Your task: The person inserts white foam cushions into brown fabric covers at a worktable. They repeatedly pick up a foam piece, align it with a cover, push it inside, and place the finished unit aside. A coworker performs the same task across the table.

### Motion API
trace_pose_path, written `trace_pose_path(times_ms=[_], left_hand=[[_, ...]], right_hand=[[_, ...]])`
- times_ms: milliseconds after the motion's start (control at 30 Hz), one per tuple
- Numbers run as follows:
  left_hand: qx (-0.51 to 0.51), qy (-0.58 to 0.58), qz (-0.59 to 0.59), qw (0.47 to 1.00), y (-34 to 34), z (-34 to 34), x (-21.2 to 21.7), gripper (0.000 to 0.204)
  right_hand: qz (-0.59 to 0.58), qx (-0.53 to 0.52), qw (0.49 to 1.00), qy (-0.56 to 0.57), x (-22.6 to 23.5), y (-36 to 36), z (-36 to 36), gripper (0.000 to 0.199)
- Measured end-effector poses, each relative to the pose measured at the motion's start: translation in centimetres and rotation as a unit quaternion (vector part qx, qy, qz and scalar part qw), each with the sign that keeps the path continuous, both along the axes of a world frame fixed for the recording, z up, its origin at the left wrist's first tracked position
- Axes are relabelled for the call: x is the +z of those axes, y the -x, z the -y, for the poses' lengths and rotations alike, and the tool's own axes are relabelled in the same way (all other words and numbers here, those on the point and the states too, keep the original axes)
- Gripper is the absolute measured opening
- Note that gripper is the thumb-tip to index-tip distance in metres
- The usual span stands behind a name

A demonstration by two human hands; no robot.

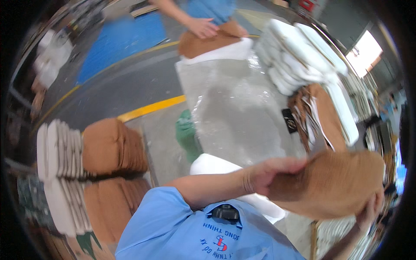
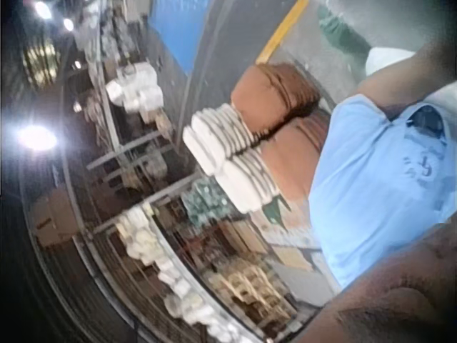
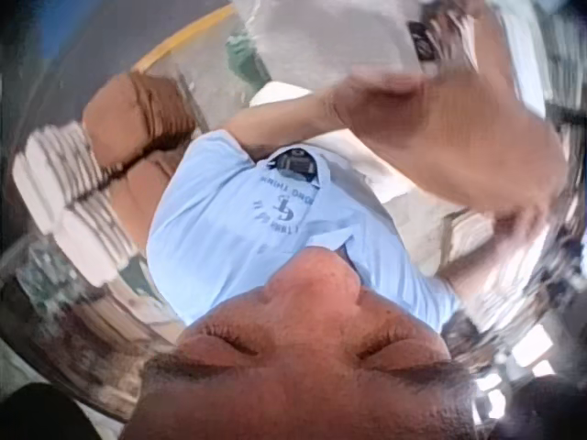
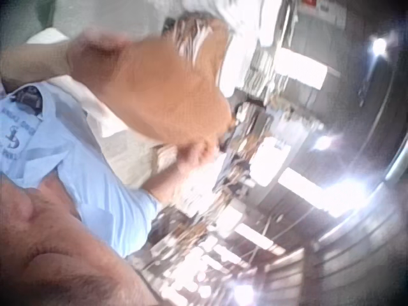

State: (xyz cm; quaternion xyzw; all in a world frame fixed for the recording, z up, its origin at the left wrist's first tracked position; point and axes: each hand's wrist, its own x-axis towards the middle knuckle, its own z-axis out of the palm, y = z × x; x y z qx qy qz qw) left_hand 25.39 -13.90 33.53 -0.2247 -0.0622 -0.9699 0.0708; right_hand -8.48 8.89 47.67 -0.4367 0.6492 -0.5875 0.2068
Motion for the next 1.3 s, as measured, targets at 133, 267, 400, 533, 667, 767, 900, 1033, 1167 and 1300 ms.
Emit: trace_pose_path(times_ms=[133,267,400,533,667,767,900,1033,1167,1300], left_hand=[[0.044,0.021,-0.004,0.999,-3.3,-2.4,-3.8,0.054],[0.200,0.016,0.140,0.970,-7.9,-5.0,-7.0,0.055],[0.314,-0.072,0.321,0.891,-10.9,-6.4,-8.2,0.044],[0.384,-0.119,0.451,0.797,-12.8,-7.7,-7.6,0.039],[0.476,-0.103,0.493,0.721,-12.7,-8.4,-9.8,0.036],[0.511,-0.124,0.528,0.666,-12.7,-8.5,-9.5,0.033],[0.537,-0.095,0.565,0.620,-14.0,-8.6,-10.9,0.036],[0.504,-0.167,0.486,0.694,-16.0,-9.0,-10.6,0.019],[0.516,-0.165,0.412,0.733,-17.5,-10.6,-11.7,0.029],[0.570,-0.155,0.446,0.672,-17.0,-10.4,-13.7,0.028]], right_hand=[[0.131,0.304,0.941,-0.068,1.2,-0.4,7.7,0.032],[0.196,0.402,0.873,-0.194,-7.7,-7.6,18.9,0.030],[0.146,0.418,0.828,-0.345,-20.6,-17.6,23.7,0.030],[0.072,0.446,0.795,-0.404,-25.3,-21.8,24.3,0.030],[0.011,0.468,0.779,-0.417,-26.4,-23.5,24.9,0.030],[-0.024,0.475,0.772,-0.421,-26.7,-23.7,25.2,0.031],[-0.049,0.485,0.763,-0.424,-27.7,-24.5,25.7,0.031],[-0.082,0.491,0.753,-0.429,-28.4,-25.4,26.8,0.032],[-0.108,0.503,0.745,-0.425,-29.3,-25.8,27.1,0.032],[-0.157,0.533,0.724,-0.410,-30.0,-27.4,27.7,0.033]])
